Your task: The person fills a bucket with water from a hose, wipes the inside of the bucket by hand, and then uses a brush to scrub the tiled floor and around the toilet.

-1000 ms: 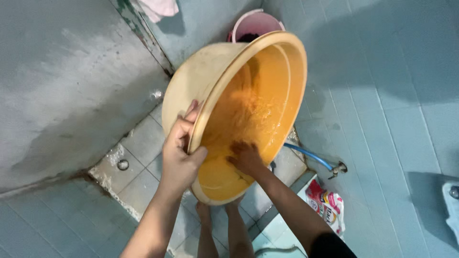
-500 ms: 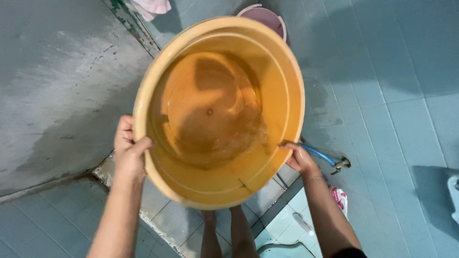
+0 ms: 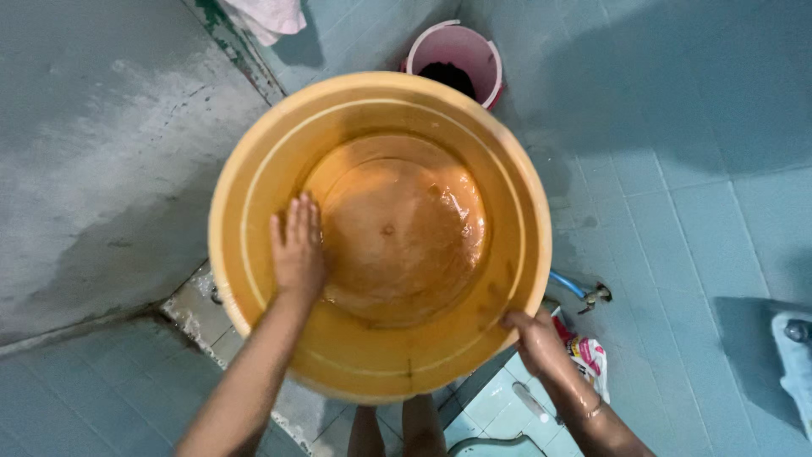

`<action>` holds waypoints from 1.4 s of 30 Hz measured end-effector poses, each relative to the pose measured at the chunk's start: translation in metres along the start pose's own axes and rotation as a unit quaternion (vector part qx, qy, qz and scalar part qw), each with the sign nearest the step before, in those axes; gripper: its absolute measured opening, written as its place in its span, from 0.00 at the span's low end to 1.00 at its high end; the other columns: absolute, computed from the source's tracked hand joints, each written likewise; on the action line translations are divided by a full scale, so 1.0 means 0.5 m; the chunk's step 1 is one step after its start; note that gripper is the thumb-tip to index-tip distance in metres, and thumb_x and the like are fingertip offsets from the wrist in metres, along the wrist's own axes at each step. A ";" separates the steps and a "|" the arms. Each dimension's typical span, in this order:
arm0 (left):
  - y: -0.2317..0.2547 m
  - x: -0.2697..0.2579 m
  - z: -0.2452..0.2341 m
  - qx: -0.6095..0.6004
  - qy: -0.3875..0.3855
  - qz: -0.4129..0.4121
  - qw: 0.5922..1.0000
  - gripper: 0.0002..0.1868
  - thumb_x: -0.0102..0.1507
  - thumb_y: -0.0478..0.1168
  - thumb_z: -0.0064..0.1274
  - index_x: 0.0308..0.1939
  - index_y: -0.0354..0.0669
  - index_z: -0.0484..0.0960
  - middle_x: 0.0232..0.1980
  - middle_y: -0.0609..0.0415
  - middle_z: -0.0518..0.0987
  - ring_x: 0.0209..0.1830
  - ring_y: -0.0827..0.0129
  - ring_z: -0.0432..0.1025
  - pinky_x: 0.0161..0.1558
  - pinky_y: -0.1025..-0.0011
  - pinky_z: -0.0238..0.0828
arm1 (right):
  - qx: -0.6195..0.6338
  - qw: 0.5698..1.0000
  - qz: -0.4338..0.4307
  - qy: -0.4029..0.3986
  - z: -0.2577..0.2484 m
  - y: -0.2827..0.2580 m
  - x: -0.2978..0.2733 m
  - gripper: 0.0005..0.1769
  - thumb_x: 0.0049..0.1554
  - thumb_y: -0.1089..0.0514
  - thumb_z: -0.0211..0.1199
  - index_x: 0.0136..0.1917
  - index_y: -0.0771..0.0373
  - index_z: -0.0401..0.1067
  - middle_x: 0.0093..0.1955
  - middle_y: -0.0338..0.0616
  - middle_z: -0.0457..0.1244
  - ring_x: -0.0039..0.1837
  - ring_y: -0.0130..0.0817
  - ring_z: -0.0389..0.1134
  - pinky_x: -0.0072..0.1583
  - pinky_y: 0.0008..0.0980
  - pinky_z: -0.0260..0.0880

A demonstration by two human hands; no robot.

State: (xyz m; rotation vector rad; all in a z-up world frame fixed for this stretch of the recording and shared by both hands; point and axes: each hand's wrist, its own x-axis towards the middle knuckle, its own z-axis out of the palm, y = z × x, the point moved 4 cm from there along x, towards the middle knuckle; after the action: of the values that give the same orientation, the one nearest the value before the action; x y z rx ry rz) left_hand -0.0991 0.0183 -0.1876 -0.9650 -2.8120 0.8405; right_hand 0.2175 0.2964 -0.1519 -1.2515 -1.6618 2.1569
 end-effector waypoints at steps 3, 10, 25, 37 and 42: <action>0.081 0.040 0.032 -0.357 0.025 -0.066 0.932 0.48 0.63 0.64 0.36 0.76 0.39 0.38 0.81 0.48 0.34 0.81 0.59 0.31 0.75 0.49 0.26 | 0.001 1.000 -0.004 -0.027 0.024 -0.014 -0.060 0.22 0.49 0.69 0.54 0.58 0.80 0.68 0.51 0.56 0.69 0.50 0.43 0.71 0.53 0.36 0.71; 0.223 0.106 -0.055 -0.560 -0.002 -0.069 0.825 0.40 0.68 0.66 0.34 0.76 0.47 0.57 0.82 0.49 0.50 0.84 0.58 0.41 0.85 0.50 0.27 | -0.017 0.998 0.052 -0.037 0.099 -0.032 -0.142 0.23 0.49 0.67 0.56 0.59 0.75 0.70 0.54 0.55 0.70 0.54 0.44 0.72 0.55 0.40 0.72; 0.262 -0.080 -0.010 -0.403 0.118 0.537 0.732 0.41 0.63 0.62 0.44 0.77 0.52 0.56 0.80 0.49 0.52 0.82 0.54 0.46 0.75 0.50 0.39 | 0.094 0.976 0.140 -0.135 0.111 0.023 -0.111 0.23 0.53 0.65 0.55 0.60 0.78 0.66 0.52 0.54 0.67 0.49 0.44 0.71 0.48 0.42 0.73; 0.187 0.150 0.046 -0.513 0.058 -0.057 0.855 0.42 0.67 0.63 0.26 0.79 0.45 0.45 0.83 0.52 0.42 0.83 0.59 0.35 0.77 0.52 0.23 | 0.078 0.988 0.120 -0.053 0.039 -0.010 -0.120 0.23 0.50 0.65 0.55 0.58 0.79 0.68 0.53 0.57 0.69 0.53 0.49 0.73 0.55 0.50 0.77; 0.293 0.224 -0.057 -0.518 0.008 -0.188 0.834 0.41 0.68 0.62 0.31 0.77 0.39 0.47 0.84 0.44 0.39 0.82 0.47 0.31 0.76 0.47 0.20 | 0.038 0.994 0.097 -0.024 0.096 0.010 -0.136 0.25 0.50 0.64 0.57 0.62 0.74 0.68 0.52 0.55 0.69 0.49 0.45 0.72 0.48 0.44 0.74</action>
State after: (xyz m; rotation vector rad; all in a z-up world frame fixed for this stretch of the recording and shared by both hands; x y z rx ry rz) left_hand -0.1017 0.1934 -0.2521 -0.3496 -3.1781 -0.8360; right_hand 0.2305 0.2211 -0.1193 -1.4018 -1.5155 2.3539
